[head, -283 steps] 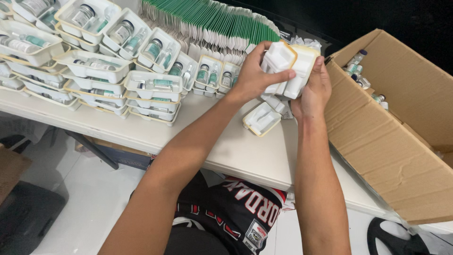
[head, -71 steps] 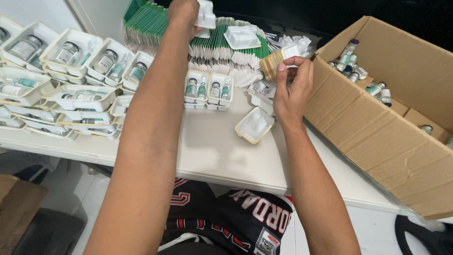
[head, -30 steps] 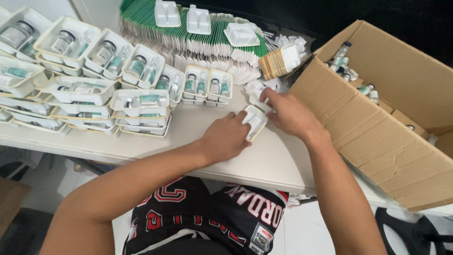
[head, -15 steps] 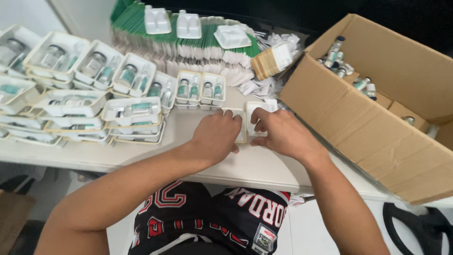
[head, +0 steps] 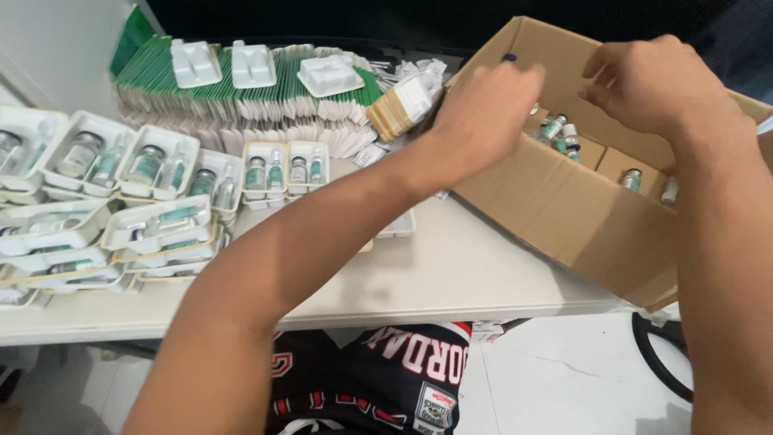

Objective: The person repeatedly picks small glass vials from a cardboard box and places them into white plastic trays on a table. The person also handles and separates stacks of empty trays. The task continues with the person rummaging through the box to retrieve more vials.

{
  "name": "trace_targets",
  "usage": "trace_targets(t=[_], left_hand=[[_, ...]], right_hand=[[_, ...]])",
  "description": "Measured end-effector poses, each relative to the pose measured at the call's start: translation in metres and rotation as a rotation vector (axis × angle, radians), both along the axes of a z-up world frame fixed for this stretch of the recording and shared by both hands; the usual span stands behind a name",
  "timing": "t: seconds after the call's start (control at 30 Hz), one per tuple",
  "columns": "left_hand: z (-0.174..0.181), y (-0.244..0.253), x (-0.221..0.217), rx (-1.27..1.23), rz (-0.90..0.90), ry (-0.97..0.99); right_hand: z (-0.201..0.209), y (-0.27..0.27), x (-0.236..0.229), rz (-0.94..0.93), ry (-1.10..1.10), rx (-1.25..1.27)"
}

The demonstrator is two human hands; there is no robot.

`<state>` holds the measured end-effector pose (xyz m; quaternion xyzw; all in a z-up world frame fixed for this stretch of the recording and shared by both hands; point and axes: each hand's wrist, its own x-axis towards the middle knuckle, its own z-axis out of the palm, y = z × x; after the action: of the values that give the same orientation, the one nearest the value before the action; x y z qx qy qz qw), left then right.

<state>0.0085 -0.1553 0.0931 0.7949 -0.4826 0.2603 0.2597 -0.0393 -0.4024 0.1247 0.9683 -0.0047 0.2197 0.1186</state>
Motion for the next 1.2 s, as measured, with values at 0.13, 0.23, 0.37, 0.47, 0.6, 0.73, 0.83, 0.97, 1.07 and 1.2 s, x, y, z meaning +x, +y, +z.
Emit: trace_targets(t=[0.13, 0.23, 0.37, 0.47, 0.6, 0.73, 0.83, 0.97, 1.07, 1.2], left_hand=[[0.005, -0.071, 0.05, 0.062, 0.125, 0.104], [-0.007, -0.1, 0.096, 0.456, 0.1, 0.295], [-0.043, -0.129, 0.14, 0.553, 0.007, 0.281], [-0.066, -0.137, 0.163, 0.639, 0.052, 0.319], [-0.087, -0.141, 0.175, 0.729, 0.109, 0.367], [-0.092, -0.142, 0.179, 0.755, 0.137, 0.394], [-0.095, -0.136, 0.178, 0.759, 0.146, 0.41], [-0.088, -0.139, 0.175, 0.748, 0.123, 0.417], [-0.088, -0.138, 0.172, 0.752, 0.103, 0.435], [-0.08, -0.134, 0.165, 0.762, 0.056, 0.475]], right_hand=[[-0.03, -0.042, 0.001, -0.017, 0.043, 0.132], [-0.042, -0.04, 0.005, -0.107, 0.206, 0.252], [-0.047, -0.022, 0.0, -0.028, 0.278, 0.264], [-0.04, -0.01, -0.001, -0.112, 0.353, 0.297], [-0.032, -0.011, -0.004, -0.152, 0.384, 0.248], [-0.032, -0.009, -0.004, -0.177, 0.404, 0.282], [-0.035, -0.003, -0.005, -0.21, 0.408, 0.269], [-0.032, 0.0, -0.006, -0.257, 0.408, 0.288], [-0.032, 0.001, -0.007, -0.236, 0.416, 0.301], [-0.03, 0.007, -0.009, -0.219, 0.409, 0.308]])
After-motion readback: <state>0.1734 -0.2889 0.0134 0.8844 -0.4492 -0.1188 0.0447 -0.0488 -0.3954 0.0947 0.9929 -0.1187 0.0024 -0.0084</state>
